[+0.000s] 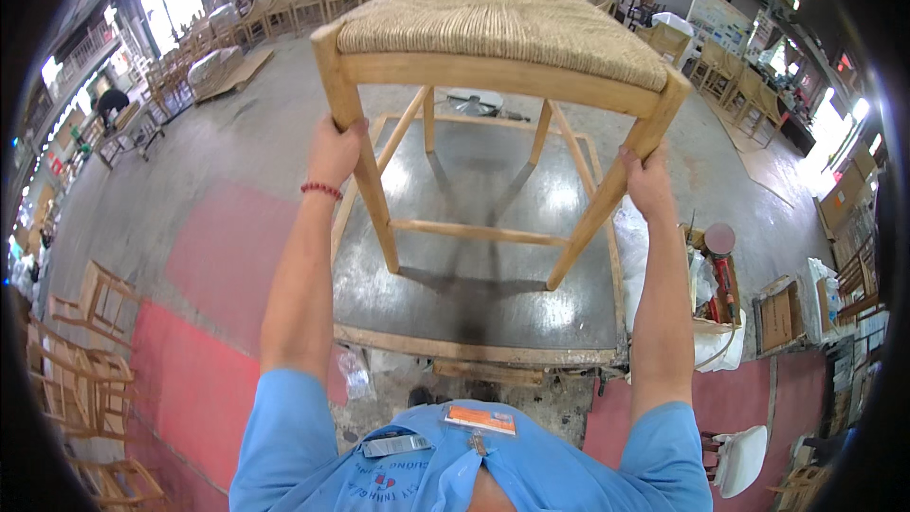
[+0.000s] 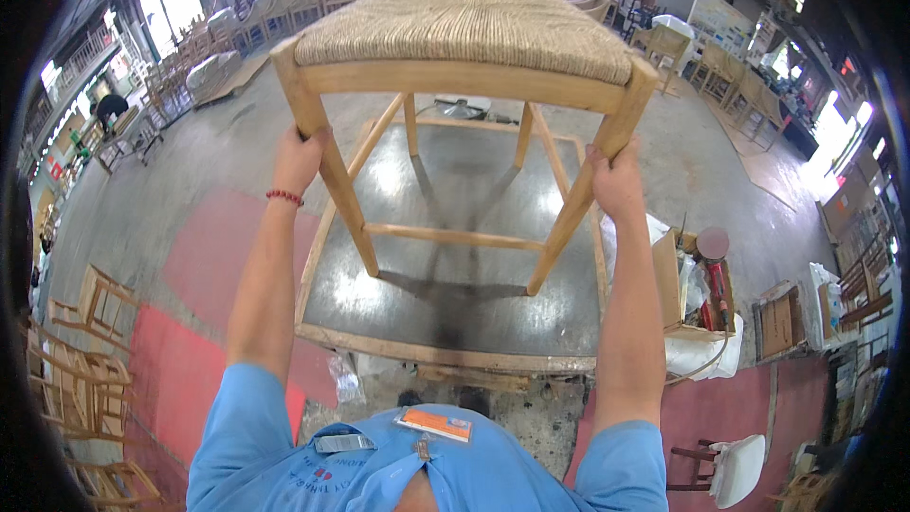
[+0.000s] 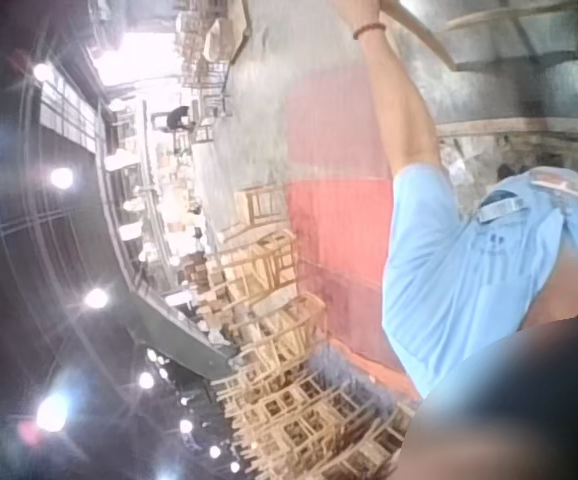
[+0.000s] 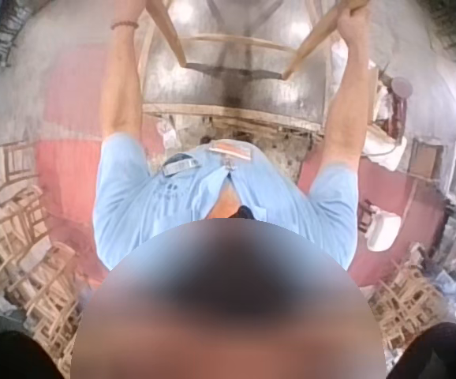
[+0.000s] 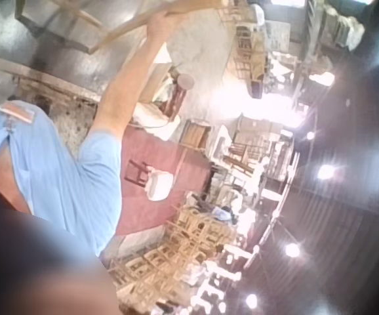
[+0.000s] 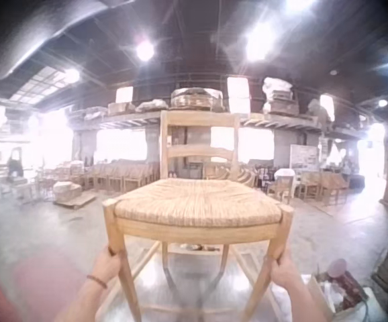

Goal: The person moves a wooden chair, then uses a red orbital sander to smooth the chair's frame. After sanding, the person applies a white substance from a bottle to the chair legs and places the chair down.

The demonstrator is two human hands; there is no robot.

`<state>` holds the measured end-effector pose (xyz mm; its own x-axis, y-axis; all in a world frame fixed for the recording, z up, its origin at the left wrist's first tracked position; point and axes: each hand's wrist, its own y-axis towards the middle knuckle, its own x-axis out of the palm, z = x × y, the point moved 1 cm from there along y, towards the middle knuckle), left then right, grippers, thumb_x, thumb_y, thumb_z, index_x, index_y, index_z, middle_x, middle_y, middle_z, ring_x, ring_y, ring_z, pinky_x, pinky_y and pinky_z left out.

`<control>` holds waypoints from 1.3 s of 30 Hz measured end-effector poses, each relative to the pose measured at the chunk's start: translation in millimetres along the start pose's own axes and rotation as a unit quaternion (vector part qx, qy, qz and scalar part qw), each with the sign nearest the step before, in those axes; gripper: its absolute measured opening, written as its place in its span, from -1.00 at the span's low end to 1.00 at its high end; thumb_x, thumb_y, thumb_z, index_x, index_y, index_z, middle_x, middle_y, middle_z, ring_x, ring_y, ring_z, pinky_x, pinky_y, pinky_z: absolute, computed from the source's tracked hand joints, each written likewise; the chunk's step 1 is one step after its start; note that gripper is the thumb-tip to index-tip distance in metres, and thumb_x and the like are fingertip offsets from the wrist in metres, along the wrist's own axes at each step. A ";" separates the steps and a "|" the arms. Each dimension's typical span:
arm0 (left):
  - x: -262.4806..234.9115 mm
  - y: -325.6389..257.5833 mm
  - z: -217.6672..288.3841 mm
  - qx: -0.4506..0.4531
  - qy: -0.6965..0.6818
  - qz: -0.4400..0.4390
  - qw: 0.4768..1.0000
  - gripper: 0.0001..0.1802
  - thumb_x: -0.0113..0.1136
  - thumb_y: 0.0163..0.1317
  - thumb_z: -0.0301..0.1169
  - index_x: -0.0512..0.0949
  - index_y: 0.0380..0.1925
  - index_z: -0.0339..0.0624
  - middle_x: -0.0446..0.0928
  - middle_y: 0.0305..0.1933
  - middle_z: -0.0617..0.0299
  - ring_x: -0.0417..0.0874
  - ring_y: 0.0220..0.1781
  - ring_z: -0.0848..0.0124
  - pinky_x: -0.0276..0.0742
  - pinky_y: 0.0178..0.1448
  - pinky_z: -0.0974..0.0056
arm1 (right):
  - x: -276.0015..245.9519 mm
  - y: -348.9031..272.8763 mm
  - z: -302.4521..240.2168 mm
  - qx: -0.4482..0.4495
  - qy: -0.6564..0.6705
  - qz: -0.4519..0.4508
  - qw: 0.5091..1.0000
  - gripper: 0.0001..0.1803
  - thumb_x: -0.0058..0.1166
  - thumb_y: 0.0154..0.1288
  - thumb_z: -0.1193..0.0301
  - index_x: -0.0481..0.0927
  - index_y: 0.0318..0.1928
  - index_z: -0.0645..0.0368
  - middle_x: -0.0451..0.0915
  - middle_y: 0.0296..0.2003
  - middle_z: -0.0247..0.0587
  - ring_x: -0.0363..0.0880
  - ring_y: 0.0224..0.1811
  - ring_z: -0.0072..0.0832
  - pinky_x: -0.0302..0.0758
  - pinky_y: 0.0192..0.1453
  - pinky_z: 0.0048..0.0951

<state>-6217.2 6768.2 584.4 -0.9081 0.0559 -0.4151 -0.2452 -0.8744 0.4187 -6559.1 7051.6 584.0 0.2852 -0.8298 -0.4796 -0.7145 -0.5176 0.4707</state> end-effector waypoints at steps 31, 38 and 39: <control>-0.2 -2.9 16.5 -0.004 0.023 0.048 0.999 -0.56 0.19 0.14 -0.18 0.54 -0.18 -0.40 0.62 -0.26 -0.14 0.65 -0.16 0.02 0.50 -0.07 0.11 | -5.6 7.9 15.3 -0.085 0.089 0.023 0.992 -0.63 0.02 0.33 0.34 0.44 0.05 0.33 0.61 -0.11 0.03 0.61 -0.09 -0.26 0.45 0.03 -0.34; 17.4 29.8 -23.3 0.037 -0.009 0.025 0.999 -0.62 0.26 0.16 -0.21 0.57 -0.20 -0.33 0.62 -0.33 0.07 0.60 -0.29 0.26 0.47 -0.16 0.20 | -14.6 -50.9 53.0 -0.067 0.040 0.044 0.996 -0.49 0.04 0.33 0.33 0.36 0.22 0.31 0.61 -0.06 -0.02 0.59 0.01 -0.26 0.43 0.13 -0.36; 17.1 35.4 -34.4 -0.009 -0.047 0.023 0.999 -0.64 0.24 0.21 -0.16 0.60 -0.25 -0.28 0.61 -0.33 0.14 0.58 -0.27 0.35 0.46 -0.17 0.21 | -9.1 -82.8 63.4 -0.089 0.050 0.017 0.995 -0.47 0.04 0.32 0.33 0.35 0.24 0.31 0.60 -0.05 -0.02 0.58 0.03 -0.26 0.43 0.15 -0.35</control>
<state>-6229.7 6721.6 564.3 -0.9462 0.0591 -0.3181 -0.1967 -0.8857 0.4205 -6543.1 7115.2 502.5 0.3312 -0.8591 -0.3902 -0.6027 -0.5108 0.6130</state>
